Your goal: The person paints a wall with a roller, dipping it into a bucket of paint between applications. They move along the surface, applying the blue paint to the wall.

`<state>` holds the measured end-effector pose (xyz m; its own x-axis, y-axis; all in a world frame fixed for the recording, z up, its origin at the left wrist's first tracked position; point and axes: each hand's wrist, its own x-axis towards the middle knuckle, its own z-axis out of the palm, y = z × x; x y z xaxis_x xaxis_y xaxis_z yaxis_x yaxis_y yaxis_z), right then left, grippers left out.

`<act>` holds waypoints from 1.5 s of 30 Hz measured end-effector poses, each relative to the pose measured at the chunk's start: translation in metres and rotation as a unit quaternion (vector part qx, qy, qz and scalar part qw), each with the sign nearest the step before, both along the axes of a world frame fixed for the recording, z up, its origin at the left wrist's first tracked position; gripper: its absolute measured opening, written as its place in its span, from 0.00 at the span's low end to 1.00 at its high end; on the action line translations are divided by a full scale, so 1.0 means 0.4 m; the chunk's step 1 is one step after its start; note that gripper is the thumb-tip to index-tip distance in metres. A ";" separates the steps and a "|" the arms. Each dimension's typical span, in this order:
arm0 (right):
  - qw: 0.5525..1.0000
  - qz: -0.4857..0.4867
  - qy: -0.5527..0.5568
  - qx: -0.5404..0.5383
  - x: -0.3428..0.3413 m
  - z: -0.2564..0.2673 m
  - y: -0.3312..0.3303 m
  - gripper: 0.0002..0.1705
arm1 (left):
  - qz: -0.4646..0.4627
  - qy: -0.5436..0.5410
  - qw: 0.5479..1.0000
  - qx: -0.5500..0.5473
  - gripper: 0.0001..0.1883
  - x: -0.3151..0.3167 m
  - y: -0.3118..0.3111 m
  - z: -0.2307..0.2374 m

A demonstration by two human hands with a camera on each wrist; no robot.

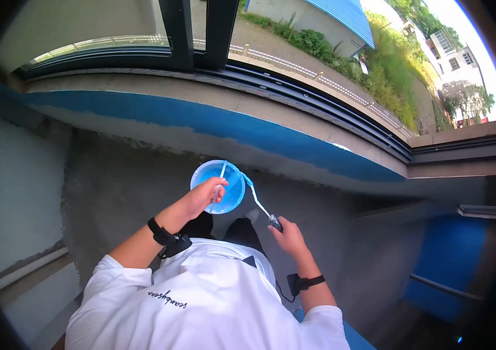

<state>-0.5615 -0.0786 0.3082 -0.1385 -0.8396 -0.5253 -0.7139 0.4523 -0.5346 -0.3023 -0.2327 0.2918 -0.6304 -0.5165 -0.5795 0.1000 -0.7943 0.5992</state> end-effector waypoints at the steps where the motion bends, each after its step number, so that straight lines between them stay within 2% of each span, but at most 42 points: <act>1: 1.000 -0.008 0.000 0.009 0.023 0.005 -0.006 0.14 | 0.012 -0.003 1.000 0.011 0.15 0.015 -0.008 -0.008; 7: 0.998 -0.046 -0.021 0.042 0.120 0.022 -0.036 0.15 | 0.071 0.017 0.997 0.039 0.17 0.065 -0.036 -0.041; 12: 1.000 -0.021 0.006 0.019 0.150 0.049 -0.077 0.16 | 0.091 0.031 0.995 0.029 0.16 0.103 -0.080 -0.039; 20: 0.999 0.007 0.012 0.039 0.189 0.086 -0.069 0.16 | 0.104 0.061 0.991 0.052 0.14 0.149 -0.082 -0.021; 25: 1.000 -0.017 0.001 0.006 0.156 0.012 -0.054 0.16 | 0.097 0.080 0.991 0.045 0.15 0.149 -0.109 -0.053; 28: 0.997 -0.057 -0.055 0.002 0.144 -0.004 -0.036 0.14 | 0.105 0.082 0.990 0.052 0.15 0.153 -0.109 -0.055; 30: 0.951 -0.194 -0.226 0.081 0.153 0.011 -0.049 0.11 | 0.107 0.082 0.989 0.052 0.15 0.147 -0.119 -0.067; 31: 0.952 -0.194 -0.222 0.080 0.157 0.023 -0.054 0.11 | 0.110 0.085 0.989 0.059 0.15 0.143 -0.124 -0.072; 33: 0.922 -0.237 -0.287 0.105 0.170 0.046 -0.070 0.11 | 0.116 0.088 0.987 0.075 0.15 0.133 -0.134 -0.095; 37: 0.921 -0.236 -0.293 0.103 0.185 0.059 -0.077 0.11 | 0.114 0.098 0.985 0.084 0.15 0.140 -0.137 -0.103; 43: 0.945 -0.194 -0.241 0.107 0.206 0.046 -0.087 0.11 | 0.115 0.104 0.984 0.089 0.16 0.151 -0.144 -0.104; 45: 0.959 -0.177 -0.208 0.071 0.213 0.045 -0.086 0.11 | 0.115 0.112 0.984 0.083 0.16 0.156 -0.147 -0.095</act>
